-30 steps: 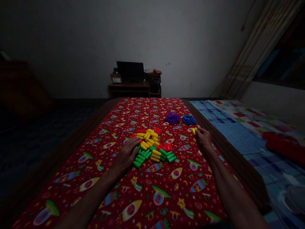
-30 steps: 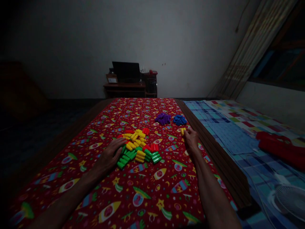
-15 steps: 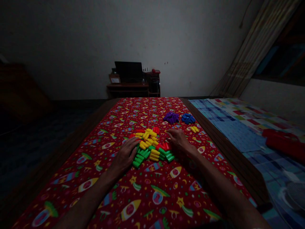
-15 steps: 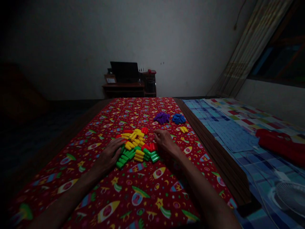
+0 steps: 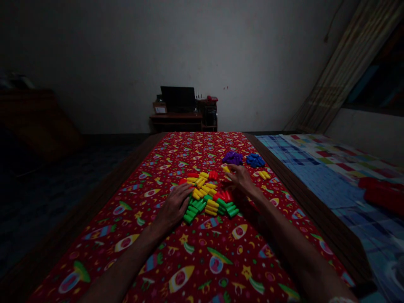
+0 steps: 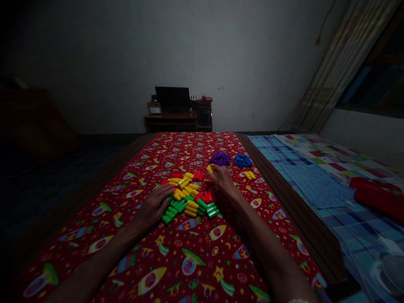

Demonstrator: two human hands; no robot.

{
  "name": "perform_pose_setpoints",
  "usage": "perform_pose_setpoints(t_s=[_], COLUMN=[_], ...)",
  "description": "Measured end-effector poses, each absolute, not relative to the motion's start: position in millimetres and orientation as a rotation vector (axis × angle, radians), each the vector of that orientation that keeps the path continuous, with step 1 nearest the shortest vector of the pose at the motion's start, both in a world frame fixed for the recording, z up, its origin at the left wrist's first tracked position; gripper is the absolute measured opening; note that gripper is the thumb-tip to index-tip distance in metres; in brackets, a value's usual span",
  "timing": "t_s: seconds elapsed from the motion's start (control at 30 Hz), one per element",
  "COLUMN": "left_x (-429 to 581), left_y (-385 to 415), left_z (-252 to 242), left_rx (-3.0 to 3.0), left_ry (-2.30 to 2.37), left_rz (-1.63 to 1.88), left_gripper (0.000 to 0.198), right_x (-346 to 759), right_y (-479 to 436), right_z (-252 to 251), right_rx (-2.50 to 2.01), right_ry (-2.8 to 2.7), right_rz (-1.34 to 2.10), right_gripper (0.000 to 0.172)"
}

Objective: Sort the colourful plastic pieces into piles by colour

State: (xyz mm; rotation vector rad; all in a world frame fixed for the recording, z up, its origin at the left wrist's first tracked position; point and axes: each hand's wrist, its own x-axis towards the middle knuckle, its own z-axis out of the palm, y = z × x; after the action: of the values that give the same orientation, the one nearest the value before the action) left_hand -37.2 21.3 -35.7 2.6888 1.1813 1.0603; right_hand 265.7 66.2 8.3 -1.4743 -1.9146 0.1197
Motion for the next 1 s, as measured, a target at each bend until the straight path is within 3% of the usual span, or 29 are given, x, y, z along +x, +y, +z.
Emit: perform_pose_setpoints(t_s=[0.27,0.43,0.67,0.87,1.0], left_x=[-36,-36,-35,-35,-34], left_y=[20,19,16,15,14], left_z=[-35,-35,-32,-29,-29], left_rx=[2.690,2.675,2.653,2.637,2.638], left_ry=[1.220,1.233,1.250,1.276,1.282], left_rz=[1.034,1.045,1.031,0.997,0.991], left_gripper=[0.041,0.042,0.043,0.043,0.043], right_x=[396,401,369,273,214], right_y=[53,48,52,53,52], right_z=[-5,-3,7,20,24], right_rx=[-2.024,-2.136,-1.844,-1.310,-1.247], right_ry=[-1.565,-1.601,-1.579,-2.100,-2.400], right_rz=[-0.240,-0.139,-0.245,0.196,0.310], right_gripper=[0.036,0.036,0.034,0.020,0.016])
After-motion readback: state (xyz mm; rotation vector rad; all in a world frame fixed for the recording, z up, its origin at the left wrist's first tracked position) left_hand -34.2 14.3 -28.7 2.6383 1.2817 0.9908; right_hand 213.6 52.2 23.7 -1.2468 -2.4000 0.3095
